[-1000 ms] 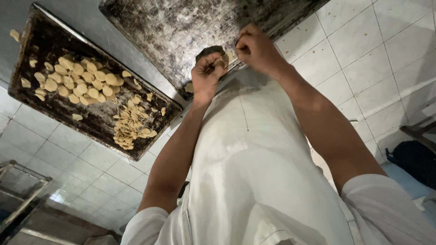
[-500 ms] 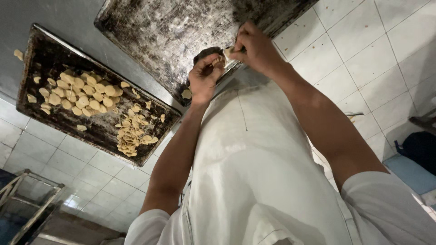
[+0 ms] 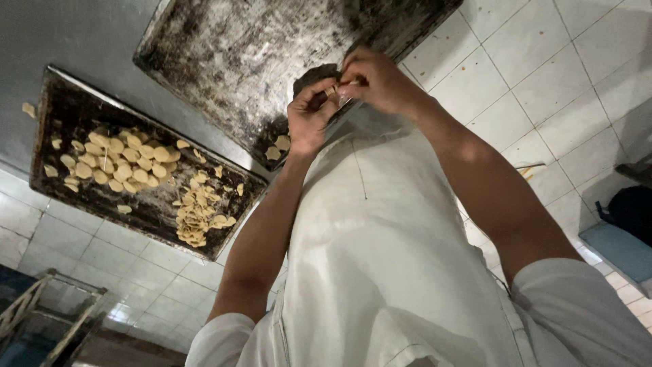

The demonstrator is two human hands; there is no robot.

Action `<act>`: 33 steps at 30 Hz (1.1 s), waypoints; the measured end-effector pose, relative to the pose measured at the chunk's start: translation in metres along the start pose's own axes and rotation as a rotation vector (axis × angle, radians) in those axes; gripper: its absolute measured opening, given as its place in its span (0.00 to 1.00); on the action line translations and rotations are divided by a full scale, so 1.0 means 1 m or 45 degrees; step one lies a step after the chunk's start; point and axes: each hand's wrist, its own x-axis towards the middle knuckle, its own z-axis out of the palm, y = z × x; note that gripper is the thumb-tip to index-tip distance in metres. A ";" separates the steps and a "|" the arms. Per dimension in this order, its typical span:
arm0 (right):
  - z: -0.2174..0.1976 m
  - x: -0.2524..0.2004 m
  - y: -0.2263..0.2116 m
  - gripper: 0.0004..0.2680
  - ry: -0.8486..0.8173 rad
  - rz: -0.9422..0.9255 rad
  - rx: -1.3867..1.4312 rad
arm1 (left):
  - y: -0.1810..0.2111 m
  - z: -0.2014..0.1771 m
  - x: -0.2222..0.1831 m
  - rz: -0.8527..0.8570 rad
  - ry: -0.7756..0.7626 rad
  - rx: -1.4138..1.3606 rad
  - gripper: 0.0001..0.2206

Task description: The person shapes small pieces of dough by hand and places them in rows onto a metal baking tray, later moving several full and empty trays across the metal workspace.

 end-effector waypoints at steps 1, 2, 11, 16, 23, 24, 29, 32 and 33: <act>0.000 0.001 0.000 0.09 0.009 -0.012 -0.066 | 0.001 0.001 0.001 0.011 0.012 0.027 0.14; 0.000 0.003 0.001 0.09 -0.016 0.010 0.009 | 0.002 0.003 0.002 0.022 0.024 0.055 0.13; -0.018 -0.008 0.026 0.09 0.104 0.267 -0.323 | 0.022 0.020 0.009 0.018 0.024 0.241 0.16; -0.023 -0.008 0.025 0.08 0.191 0.096 -0.345 | 0.028 0.030 0.016 0.007 0.106 0.106 0.18; -0.026 0.001 0.026 0.06 0.072 0.010 0.114 | -0.001 0.034 0.029 0.103 0.111 0.012 0.08; -0.027 0.002 0.027 0.06 0.053 0.027 0.164 | -0.003 0.033 0.031 0.089 0.098 0.031 0.07; -0.036 -0.006 0.035 0.07 0.006 0.252 0.013 | -0.010 0.039 0.038 0.062 0.090 0.085 0.05; -0.043 -0.007 0.043 0.10 0.133 0.191 -0.280 | -0.010 0.046 0.044 0.066 0.119 0.051 0.05; -0.046 -0.005 0.047 0.11 0.155 0.106 -0.202 | -0.011 0.049 0.047 0.057 0.098 0.073 0.04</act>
